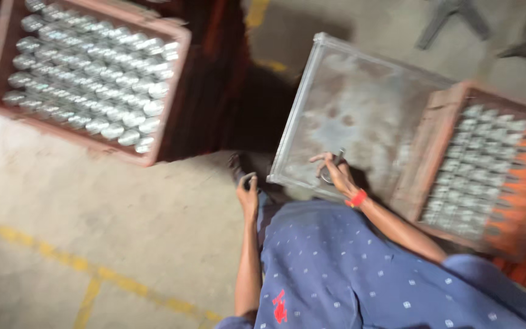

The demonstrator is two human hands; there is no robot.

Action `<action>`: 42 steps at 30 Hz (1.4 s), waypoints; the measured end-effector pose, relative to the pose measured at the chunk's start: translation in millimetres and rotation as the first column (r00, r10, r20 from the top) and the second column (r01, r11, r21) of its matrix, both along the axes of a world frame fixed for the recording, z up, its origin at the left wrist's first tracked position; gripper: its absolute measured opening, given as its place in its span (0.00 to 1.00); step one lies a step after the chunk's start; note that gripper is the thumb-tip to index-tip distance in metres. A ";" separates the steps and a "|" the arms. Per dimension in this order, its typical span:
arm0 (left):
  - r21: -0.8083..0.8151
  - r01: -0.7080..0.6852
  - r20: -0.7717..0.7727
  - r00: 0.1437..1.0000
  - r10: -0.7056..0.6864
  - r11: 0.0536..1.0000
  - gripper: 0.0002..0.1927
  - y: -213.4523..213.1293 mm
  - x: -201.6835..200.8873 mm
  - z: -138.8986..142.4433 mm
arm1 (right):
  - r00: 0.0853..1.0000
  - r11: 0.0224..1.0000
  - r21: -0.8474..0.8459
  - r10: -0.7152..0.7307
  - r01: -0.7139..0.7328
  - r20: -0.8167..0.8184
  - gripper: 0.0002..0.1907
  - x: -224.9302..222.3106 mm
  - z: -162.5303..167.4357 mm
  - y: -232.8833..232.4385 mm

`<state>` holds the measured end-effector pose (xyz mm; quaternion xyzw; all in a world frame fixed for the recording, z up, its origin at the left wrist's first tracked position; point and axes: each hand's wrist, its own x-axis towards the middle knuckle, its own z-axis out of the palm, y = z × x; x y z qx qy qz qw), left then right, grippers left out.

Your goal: The person uses a metal rod to adjust and align metal caps inside a plastic crate, then moves the crate to a stack. The person continues to adjust caps in another crate using the same method.

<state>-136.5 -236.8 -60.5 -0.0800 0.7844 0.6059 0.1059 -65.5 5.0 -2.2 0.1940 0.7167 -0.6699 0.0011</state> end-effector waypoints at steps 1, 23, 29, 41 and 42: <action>0.004 0.003 -0.080 0.997 -0.002 1.000 0.12 -22.6 -10.4 5.4 | 0.999 0.998 -0.020 0.053 -0.053 0.013 0.35 -25.5 1.9 -31.1; 0.031 -0.550 0.719 0.592 0.363 0.835 0.10 -246.1 -176.3 19.4 | 0.966 0.989 -0.132 -0.031 0.067 0.258 0.35 -322.0 50.7 -227.1; 0.052 -0.511 0.647 0.672 0.361 0.858 0.12 -254.3 -153.6 20.0 | 0.974 0.996 0.042 -0.082 0.074 0.211 0.31 -328.9 38.7 -227.4; 0.220 -0.726 -0.456 0.514 0.726 0.652 0.11 -322.4 -208.9 98.1 | 0.959 0.975 -0.161 -0.110 0.155 0.260 0.23 -257.4 37.4 -279.9; 0.044 -0.704 -0.550 0.576 0.605 0.709 0.11 -326.4 -222.0 105.9 | 0.958 0.975 -0.160 -0.109 0.156 0.267 0.23 -242.9 32.3 -285.2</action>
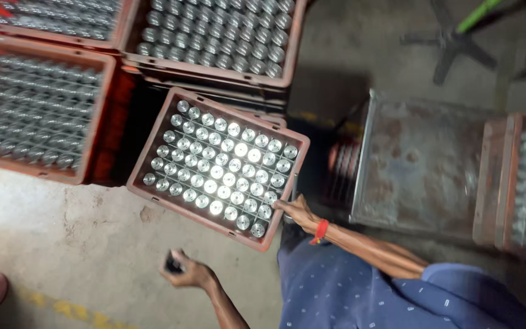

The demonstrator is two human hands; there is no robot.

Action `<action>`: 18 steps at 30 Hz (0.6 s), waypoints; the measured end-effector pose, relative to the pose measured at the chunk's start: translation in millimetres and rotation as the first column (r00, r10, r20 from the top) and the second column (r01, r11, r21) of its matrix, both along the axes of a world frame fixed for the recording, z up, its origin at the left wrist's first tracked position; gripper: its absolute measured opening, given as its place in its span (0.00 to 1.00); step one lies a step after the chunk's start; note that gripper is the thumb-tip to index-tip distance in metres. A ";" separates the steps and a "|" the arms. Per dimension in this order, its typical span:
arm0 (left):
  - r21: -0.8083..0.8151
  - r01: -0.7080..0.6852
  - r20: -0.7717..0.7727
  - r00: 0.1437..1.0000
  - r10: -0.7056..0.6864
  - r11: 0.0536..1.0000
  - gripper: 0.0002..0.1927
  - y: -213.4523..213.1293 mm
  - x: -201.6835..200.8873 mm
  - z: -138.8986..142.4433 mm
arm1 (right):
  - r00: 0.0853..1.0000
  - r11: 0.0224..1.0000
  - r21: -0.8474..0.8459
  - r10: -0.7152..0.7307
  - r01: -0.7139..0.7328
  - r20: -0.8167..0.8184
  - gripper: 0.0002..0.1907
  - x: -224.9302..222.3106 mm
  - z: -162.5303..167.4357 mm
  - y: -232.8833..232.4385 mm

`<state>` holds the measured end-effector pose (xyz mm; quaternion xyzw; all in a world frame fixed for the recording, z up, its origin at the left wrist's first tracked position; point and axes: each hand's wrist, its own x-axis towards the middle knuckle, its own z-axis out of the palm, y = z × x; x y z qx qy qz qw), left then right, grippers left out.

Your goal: The person uses a metal rod to adjust and align metal caps inside a plastic crate, then moves the crate to a stack. The person continues to adjust caps in another crate using the same method.

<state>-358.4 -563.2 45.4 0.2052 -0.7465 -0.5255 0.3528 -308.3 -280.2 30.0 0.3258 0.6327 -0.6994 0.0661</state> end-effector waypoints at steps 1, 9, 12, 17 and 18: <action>-0.185 0.058 0.059 0.997 -0.048 0.981 0.11 1.0 -15.6 6.7 | 1.000 0.997 -0.070 -0.013 0.013 0.000 0.22 16.8 -4.6 -0.8; -0.565 0.754 0.583 0.652 -0.485 0.334 0.38 41.7 -161.1 39.9 | 0.989 0.991 0.110 -0.095 0.083 0.115 0.32 126.5 -20.6 45.2; -0.132 0.946 0.792 0.279 -0.542 0.295 0.33 40.6 -173.4 30.0 | 0.989 0.995 0.072 -0.065 0.075 -0.134 0.33 159.2 -30.7 69.6; 0.340 0.852 0.794 -0.034 -0.607 0.397 0.24 39.3 -155.3 -18.0 | 0.986 0.991 0.086 -0.115 0.105 0.119 0.35 213.6 -53.3 99.7; 0.273 0.905 0.766 0.000 -0.642 0.326 0.23 43.1 -148.4 -29.2 | 0.968 0.990 0.104 -0.118 0.097 0.223 0.35 224.3 -58.1 103.3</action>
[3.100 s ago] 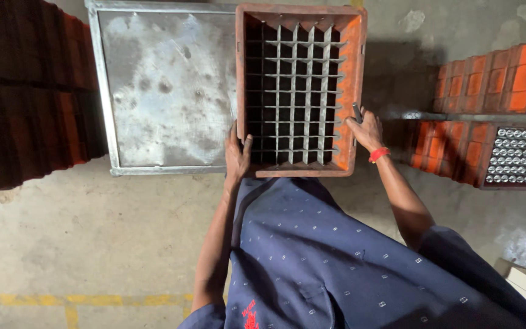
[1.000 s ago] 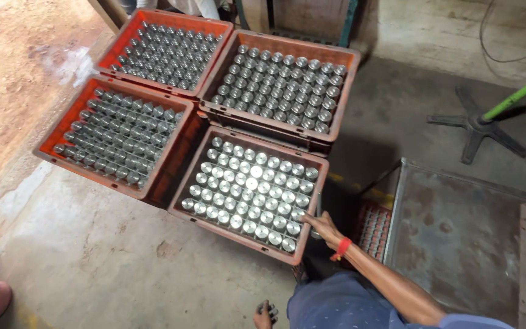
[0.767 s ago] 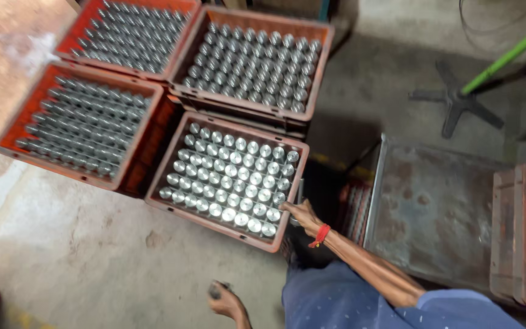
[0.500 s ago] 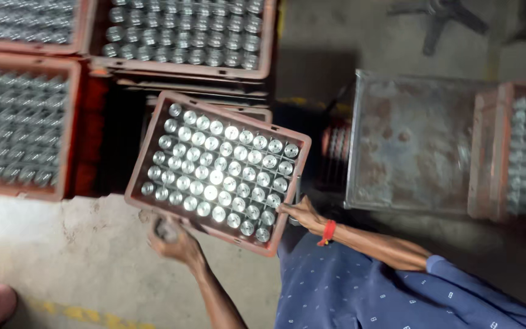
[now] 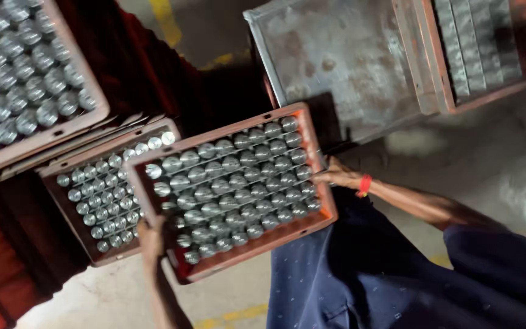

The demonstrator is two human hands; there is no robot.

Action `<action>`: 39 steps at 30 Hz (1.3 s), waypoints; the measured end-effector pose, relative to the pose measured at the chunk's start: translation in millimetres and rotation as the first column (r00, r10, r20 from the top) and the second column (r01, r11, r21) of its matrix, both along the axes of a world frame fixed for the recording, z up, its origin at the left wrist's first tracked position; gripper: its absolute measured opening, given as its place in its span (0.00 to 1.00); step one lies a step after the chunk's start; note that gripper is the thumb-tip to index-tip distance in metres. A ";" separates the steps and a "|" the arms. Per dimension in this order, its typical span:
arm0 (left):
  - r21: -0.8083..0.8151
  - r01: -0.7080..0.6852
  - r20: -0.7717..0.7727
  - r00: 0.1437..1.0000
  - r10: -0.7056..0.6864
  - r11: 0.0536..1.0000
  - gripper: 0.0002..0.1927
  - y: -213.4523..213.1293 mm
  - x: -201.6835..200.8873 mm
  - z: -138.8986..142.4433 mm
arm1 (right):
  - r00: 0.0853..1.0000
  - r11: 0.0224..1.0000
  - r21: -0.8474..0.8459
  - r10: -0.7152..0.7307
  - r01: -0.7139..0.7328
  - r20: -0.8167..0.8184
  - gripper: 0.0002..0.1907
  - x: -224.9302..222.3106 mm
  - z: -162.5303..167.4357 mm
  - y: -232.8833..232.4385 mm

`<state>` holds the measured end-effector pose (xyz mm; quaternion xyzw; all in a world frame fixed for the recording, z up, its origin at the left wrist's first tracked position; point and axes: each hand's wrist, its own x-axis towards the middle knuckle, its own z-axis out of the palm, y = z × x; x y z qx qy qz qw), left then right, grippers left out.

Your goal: The person uses a metal rod to adjust and align metal caps inside a plastic crate, then moves the crate to a stack. The person continues to adjust caps in another crate using the same method.

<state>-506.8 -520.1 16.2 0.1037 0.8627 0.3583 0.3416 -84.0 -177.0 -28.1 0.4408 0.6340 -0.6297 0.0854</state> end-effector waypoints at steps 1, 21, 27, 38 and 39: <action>-0.029 -0.012 -0.030 1.000 0.011 0.999 0.24 4.6 12.5 -11.6 | 0.997 0.998 -0.033 -0.057 0.059 0.061 0.36 12.3 -4.1 2.2; -0.262 0.600 -0.202 0.732 -0.651 0.756 0.40 418.8 151.2 -25.9 | 0.670 0.665 -0.095 -0.720 0.740 0.180 0.11 176.0 18.3 19.7; -0.431 0.672 -0.221 0.568 -0.792 0.602 0.39 544.6 171.0 -7.9 | 0.530 0.531 -0.100 -0.847 0.841 -0.044 0.11 124.8 5.8 1.8; -0.434 0.782 -0.414 0.268 -0.870 0.447 0.46 672.5 205.5 20.7 | 0.293 0.354 -0.263 -0.924 0.897 -0.245 0.10 58.1 13.0 29.3; -0.430 0.781 -0.422 0.270 -0.865 0.453 0.46 676.7 206.4 25.1 | 0.296 0.355 -0.261 -0.925 0.898 -0.239 0.09 56.1 15.6 34.1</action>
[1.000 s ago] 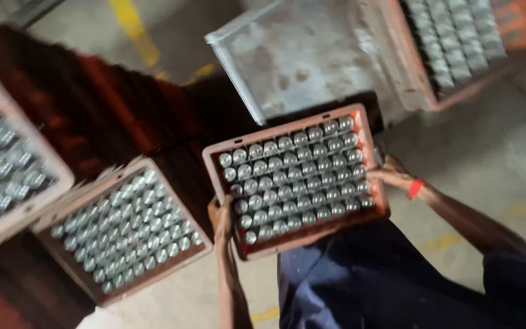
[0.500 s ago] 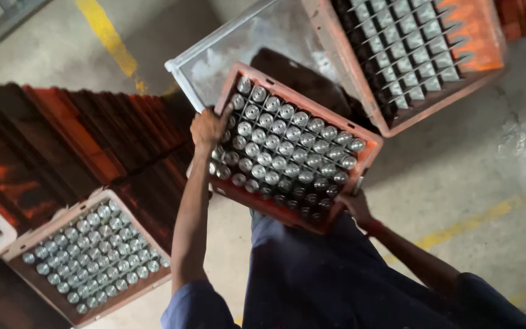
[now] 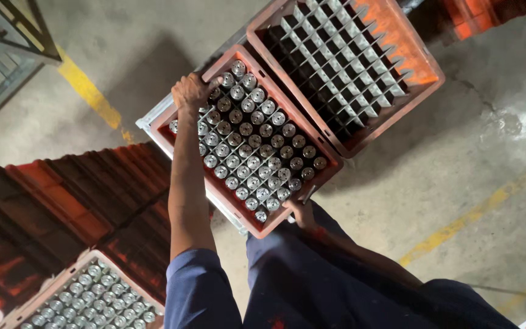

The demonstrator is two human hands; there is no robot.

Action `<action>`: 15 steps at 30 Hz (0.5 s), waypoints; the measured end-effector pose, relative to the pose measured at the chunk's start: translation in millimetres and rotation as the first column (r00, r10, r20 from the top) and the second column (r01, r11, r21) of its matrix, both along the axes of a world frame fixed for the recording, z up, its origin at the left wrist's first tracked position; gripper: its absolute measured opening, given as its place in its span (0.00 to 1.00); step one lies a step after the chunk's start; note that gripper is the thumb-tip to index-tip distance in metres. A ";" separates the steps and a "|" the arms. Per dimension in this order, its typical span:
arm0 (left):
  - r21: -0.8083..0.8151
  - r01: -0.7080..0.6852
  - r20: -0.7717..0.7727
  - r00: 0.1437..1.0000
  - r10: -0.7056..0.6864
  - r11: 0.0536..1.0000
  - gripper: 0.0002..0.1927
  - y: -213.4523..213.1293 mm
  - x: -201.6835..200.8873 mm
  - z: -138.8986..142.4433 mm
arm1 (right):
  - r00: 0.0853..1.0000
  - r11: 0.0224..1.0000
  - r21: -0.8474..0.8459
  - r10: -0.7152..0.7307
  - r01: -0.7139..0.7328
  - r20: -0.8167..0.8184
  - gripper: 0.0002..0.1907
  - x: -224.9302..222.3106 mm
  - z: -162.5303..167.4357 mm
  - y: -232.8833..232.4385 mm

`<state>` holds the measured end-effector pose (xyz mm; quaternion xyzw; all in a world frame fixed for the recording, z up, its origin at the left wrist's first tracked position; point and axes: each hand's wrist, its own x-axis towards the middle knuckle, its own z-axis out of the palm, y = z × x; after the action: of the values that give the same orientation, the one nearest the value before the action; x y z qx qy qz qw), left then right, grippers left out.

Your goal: The person uses a metal rod to adjust and align metal caps inside a plastic crate, then moves the crate to a stack. The person continues to adjust caps in another crate using the same method.

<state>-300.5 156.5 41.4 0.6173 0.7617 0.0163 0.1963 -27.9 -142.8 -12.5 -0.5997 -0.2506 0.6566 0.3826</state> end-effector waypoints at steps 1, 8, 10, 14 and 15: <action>0.003 -0.002 -0.004 1.000 0.002 1.000 0.47 3.2 0.9 3.8 | 1.000 1.000 -0.010 0.001 -0.001 0.000 0.09 -2.8 2.5 3.7; 0.111 0.070 -0.046 0.997 -0.065 0.991 0.49 6.8 4.8 24.2 | 0.996 0.991 -0.110 -0.077 0.073 -0.036 0.10 -14.5 19.4 15.8; 0.042 0.045 -0.039 0.998 -0.044 0.998 0.47 5.9 6.3 30.2 | 0.995 0.995 -0.054 -0.085 0.088 0.050 0.11 -17.1 21.6 16.7; 0.126 -0.157 -0.114 0.979 0.172 0.980 0.50 -3.9 24.7 33.8 | 0.996 0.996 0.061 -0.068 0.065 0.055 0.14 -12.9 19.1 15.8; 0.284 -0.139 -0.081 0.982 0.168 0.949 0.51 -11.8 33.5 32.0 | 0.992 0.999 -0.020 0.037 -0.035 0.119 0.16 -8.1 17.9 15.0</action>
<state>-267.0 144.7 73.3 0.5775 0.8068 0.1057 0.0663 -36.0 -127.8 5.4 -0.6367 -0.2781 0.6285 0.3496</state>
